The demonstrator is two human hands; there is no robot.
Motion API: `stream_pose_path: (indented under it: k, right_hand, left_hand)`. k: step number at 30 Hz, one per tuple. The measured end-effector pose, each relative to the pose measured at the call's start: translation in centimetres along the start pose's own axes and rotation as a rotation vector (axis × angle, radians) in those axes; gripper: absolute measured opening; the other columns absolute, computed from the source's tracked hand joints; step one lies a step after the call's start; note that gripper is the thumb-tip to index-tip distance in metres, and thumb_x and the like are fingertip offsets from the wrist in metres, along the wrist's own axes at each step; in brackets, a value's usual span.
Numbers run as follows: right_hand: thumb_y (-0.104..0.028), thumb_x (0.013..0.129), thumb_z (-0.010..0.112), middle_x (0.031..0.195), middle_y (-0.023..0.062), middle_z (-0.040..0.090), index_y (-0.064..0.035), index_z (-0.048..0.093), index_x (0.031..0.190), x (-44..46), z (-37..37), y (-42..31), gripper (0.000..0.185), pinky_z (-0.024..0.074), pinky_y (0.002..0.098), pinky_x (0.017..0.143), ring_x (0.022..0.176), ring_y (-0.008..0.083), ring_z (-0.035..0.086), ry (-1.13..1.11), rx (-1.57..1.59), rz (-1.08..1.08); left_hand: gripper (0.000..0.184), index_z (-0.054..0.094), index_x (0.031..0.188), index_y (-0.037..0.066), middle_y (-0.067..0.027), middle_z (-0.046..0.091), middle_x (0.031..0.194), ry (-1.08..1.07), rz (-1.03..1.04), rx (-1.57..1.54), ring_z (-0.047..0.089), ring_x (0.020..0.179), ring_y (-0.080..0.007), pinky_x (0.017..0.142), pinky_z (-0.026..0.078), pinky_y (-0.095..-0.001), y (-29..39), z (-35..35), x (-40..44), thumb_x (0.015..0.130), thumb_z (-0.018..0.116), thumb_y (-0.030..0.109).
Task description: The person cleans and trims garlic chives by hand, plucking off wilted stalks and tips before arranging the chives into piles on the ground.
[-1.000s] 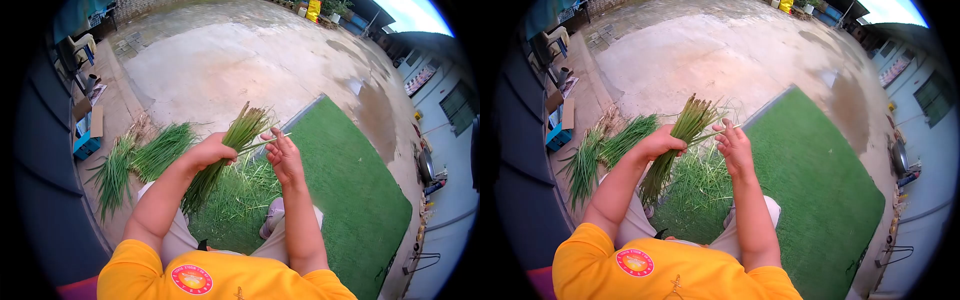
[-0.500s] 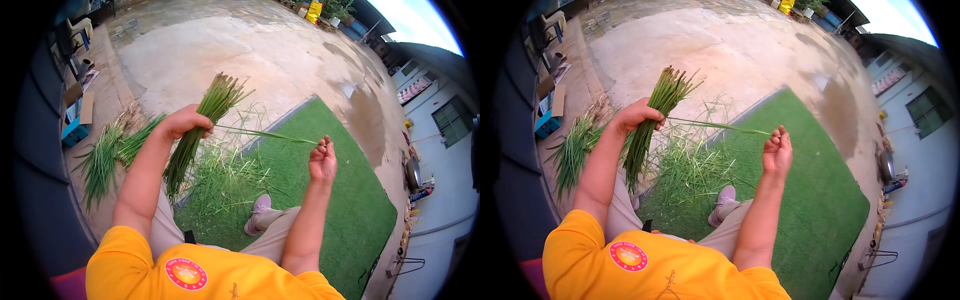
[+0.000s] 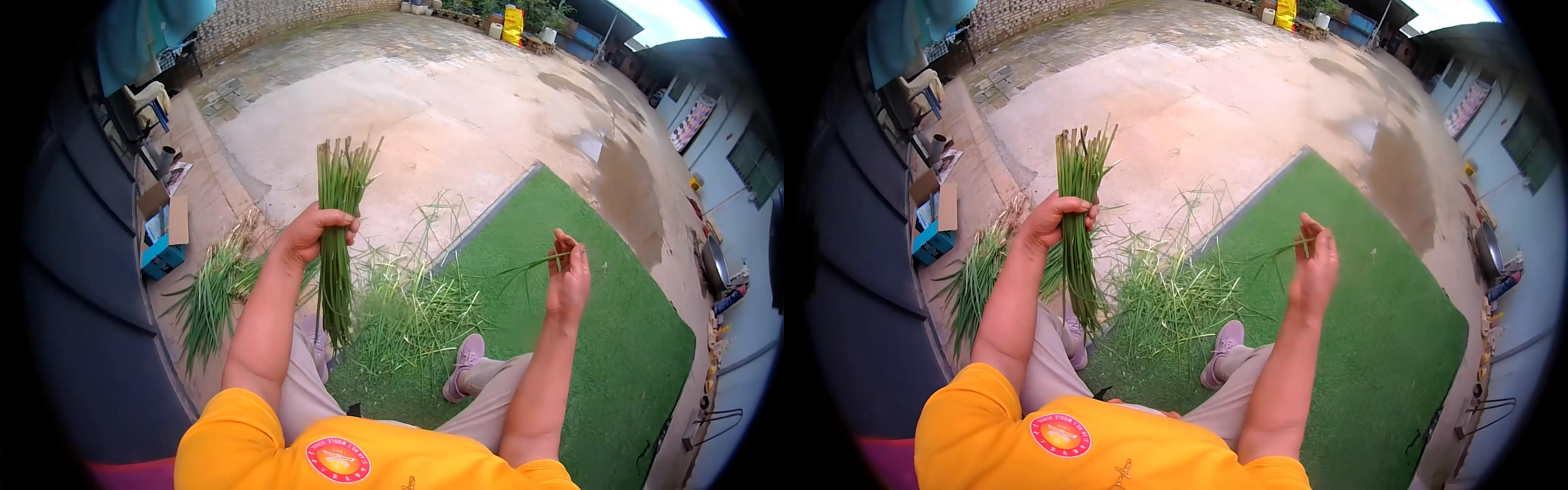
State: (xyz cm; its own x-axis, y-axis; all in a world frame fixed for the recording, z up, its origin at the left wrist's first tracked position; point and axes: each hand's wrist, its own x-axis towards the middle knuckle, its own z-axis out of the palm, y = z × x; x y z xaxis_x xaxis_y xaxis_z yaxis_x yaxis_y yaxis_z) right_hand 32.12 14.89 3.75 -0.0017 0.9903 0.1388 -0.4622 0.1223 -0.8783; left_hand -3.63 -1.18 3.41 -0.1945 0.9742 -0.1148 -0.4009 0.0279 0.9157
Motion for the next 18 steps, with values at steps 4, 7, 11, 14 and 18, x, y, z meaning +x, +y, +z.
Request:
stream_pose_path:
  k: [4,7,11,14,18]
  right_hand:
    - [-0.023,0.092,0.044,0.09,0.0082,0.062,-0.0032,0.056,0.094,-2.4,4.5,1.2,0.024,0.0322,0.0163,0.048,0.054,0.0038,0.041,-0.24,0.026,0.083]
    - [-0.028,0.087,0.053,0.082,0.0069,0.062,-0.0018,0.057,0.09,-4.0,7.2,2.6,0.026,0.0316,0.0166,0.049,0.054,0.0025,0.038,-0.305,-0.113,0.19]
    - [-0.024,0.081,0.063,0.078,0.0037,0.061,-0.0015,0.06,0.085,-5.3,9.7,4.9,0.023,0.0349,0.019,0.054,0.06,0.0034,0.042,-0.365,-0.187,0.087]
    - [-0.016,0.08,0.063,0.075,0.0011,0.06,-0.0014,0.06,0.081,-5.2,9.5,5.2,0.015,0.0353,0.02,0.055,0.061,0.0038,0.044,-0.322,-0.157,0.185]
    - [-0.011,0.082,0.058,0.072,-0.0006,0.057,-0.0017,0.058,0.077,-3.7,8.8,5.0,0.011,0.0268,0.0168,0.043,0.048,0.001,0.034,-0.212,0.005,0.3]
  left_hand:
    - [0.027,0.051,0.098,-0.002,-0.0103,0.057,0.077,-0.174,-0.116,-0.099,0.058,0.062,-0.0159,0.061,0.05,-0.0296,-1.7,4.2,-0.2,0.072,0.055,0.005]
    - [0.029,0.051,0.099,-0.002,-0.0103,0.058,0.078,-0.265,-0.205,-0.107,0.058,0.064,-0.0164,0.061,0.05,-0.0298,-3.2,6.1,0.0,0.071,0.057,0.005]
    - [0.031,0.051,0.1,-0.002,-0.0105,0.058,0.078,-0.348,-0.295,0.004,0.058,0.066,-0.0167,0.061,0.049,-0.0278,-4.3,7.9,-0.3,0.071,0.058,0.006]
    - [0.029,0.051,0.1,-0.001,-0.0094,0.059,0.079,-0.315,-0.307,0.039,0.057,0.066,-0.0159,0.062,0.048,-0.0277,-5.0,8.1,-0.4,0.073,0.058,0.007]
    - [0.022,0.052,0.096,0.0,-0.0089,0.06,0.077,-0.136,-0.243,-0.034,0.057,0.063,-0.0141,0.059,0.048,-0.0273,-4.4,8.0,-0.3,0.075,0.055,0.006]
